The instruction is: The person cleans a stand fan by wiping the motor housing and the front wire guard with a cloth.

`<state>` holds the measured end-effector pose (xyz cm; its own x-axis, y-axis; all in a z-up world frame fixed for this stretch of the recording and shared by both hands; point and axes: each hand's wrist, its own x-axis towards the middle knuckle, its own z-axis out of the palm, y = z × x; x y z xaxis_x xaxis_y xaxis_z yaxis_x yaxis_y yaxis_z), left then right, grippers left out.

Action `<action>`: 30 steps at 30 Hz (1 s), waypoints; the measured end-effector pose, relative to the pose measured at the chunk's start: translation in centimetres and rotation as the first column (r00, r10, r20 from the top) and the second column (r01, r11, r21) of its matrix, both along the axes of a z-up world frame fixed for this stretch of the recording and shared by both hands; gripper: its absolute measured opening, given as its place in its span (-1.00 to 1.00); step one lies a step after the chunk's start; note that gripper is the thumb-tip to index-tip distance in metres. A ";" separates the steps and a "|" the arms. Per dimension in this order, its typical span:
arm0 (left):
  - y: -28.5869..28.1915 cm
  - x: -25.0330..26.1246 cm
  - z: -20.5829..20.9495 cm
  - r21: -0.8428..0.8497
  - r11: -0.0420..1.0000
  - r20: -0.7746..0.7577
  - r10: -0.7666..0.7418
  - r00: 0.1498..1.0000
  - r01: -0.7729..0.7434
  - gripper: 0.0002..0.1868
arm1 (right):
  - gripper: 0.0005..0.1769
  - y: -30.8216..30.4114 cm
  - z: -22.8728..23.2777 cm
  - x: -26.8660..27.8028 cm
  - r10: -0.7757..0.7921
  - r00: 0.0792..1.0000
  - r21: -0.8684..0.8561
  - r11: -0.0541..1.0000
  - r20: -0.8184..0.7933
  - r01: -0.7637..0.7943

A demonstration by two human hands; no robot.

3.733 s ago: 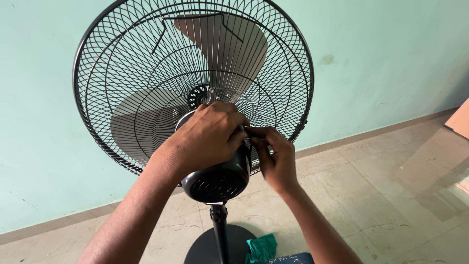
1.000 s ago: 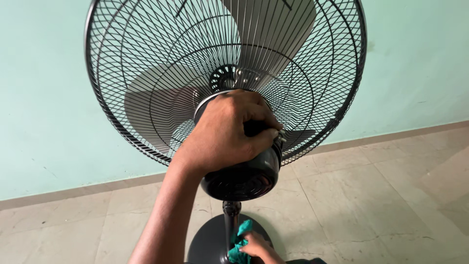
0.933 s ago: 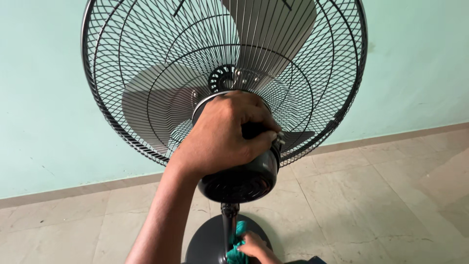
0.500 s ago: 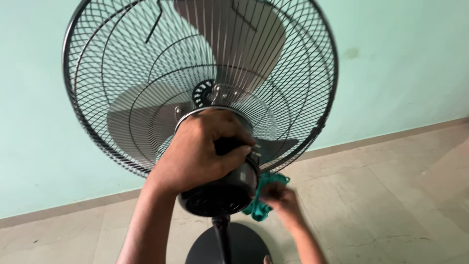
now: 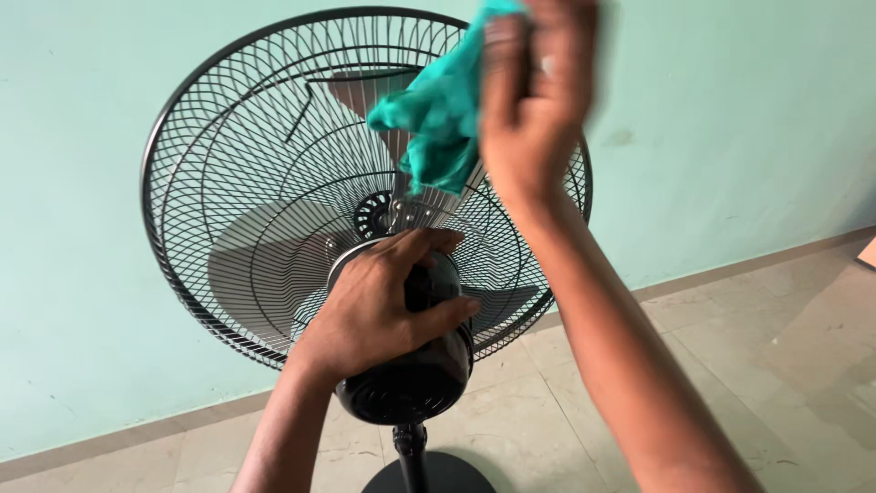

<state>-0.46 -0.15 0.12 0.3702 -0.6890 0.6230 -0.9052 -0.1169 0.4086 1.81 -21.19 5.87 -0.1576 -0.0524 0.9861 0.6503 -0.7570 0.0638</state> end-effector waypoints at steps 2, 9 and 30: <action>-0.2 0.3 -0.2 -0.012 0.999 -0.050 0.033 0.998 -0.034 -0.31 | -0.44 0.3 -0.3 0.8 -0.345 0.937 -0.260 0.911 -0.056 0.320; -0.5 1.5 -1.4 -0.078 0.996 0.090 -0.031 0.995 0.038 -0.66 | -0.27 -0.5 -9.0 -0.8 -0.561 0.775 -0.591 0.742 -0.291 0.316; 3.2 13.5 6.8 -0.470 0.700 0.265 0.693 0.671 -0.537 -0.38 | -0.31 4.1 -2.7 2.4 -0.432 0.892 -0.523 0.795 -0.135 0.306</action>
<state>13.04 3.04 6.88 0.3000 -0.1179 0.9466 -0.7531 -0.6384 0.1591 4.24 -17.08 3.21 0.1721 0.4458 0.8785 0.3694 -0.8559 0.3620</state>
